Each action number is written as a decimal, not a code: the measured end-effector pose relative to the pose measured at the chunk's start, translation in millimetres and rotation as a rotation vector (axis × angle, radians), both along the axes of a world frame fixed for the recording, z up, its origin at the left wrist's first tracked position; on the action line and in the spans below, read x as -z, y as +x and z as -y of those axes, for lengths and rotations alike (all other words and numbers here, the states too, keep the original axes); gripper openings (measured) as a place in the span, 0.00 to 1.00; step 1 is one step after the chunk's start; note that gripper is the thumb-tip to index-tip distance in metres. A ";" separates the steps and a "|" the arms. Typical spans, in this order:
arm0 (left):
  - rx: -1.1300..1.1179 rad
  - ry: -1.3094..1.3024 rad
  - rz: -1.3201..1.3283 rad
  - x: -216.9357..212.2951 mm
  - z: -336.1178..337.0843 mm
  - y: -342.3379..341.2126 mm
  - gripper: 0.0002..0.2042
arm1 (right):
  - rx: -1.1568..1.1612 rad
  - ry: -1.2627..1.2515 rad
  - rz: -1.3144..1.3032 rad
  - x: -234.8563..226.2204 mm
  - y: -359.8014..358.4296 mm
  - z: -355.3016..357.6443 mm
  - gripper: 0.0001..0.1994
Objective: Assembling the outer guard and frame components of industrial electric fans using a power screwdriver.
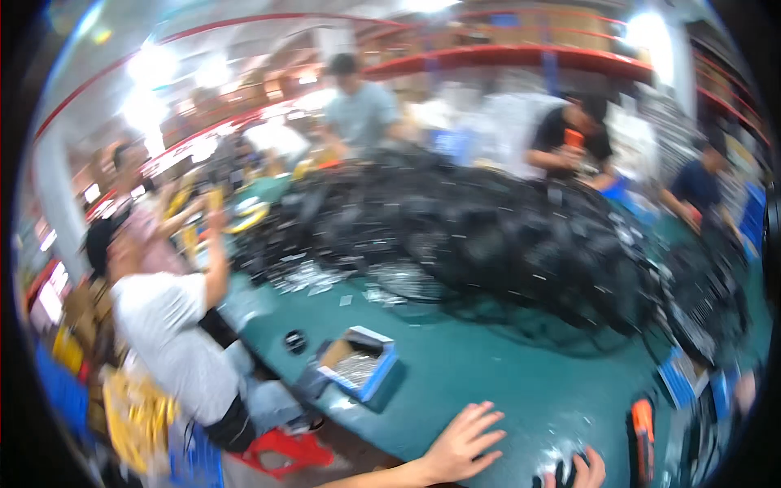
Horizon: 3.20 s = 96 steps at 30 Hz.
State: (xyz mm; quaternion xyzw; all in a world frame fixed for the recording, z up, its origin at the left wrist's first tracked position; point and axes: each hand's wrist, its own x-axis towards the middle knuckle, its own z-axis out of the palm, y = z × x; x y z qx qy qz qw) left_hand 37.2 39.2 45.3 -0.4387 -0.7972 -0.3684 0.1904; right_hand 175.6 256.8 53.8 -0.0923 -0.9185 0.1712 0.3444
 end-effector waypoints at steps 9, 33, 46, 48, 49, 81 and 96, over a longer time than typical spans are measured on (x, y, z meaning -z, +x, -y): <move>0.030 -0.079 -0.042 -16.0 -26.4 0.8 0.15 | -0.003 -0.129 -0.052 5.7 5.8 -25.8 0.22; 0.034 0.026 0.045 -15.0 -16.7 1.7 0.09 | 0.081 0.041 -0.226 -71.3 20.2 -134.6 0.25; -0.040 0.101 0.045 -9.9 -10.5 -6.6 0.07 | 1.224 -0.260 -0.098 -108.5 -71.4 -475.6 0.41; -0.039 0.096 0.053 -9.3 -10.8 -7.1 0.07 | 1.289 -0.276 -0.096 -92.4 -81.0 -496.4 0.42; -0.042 0.103 0.055 -8.8 -11.1 -7.5 0.07 | 1.254 -0.348 -0.124 -86.0 -86.2 -504.5 0.42; 0.011 0.150 0.073 6.4 0.8 -6.0 0.07 | 0.386 -1.223 -1.146 -143.3 -158.6 -599.2 0.12; 0.167 0.263 -0.095 0.1 33.9 4.9 0.08 | -0.329 -1.371 -0.880 -285.6 -306.3 -378.9 0.13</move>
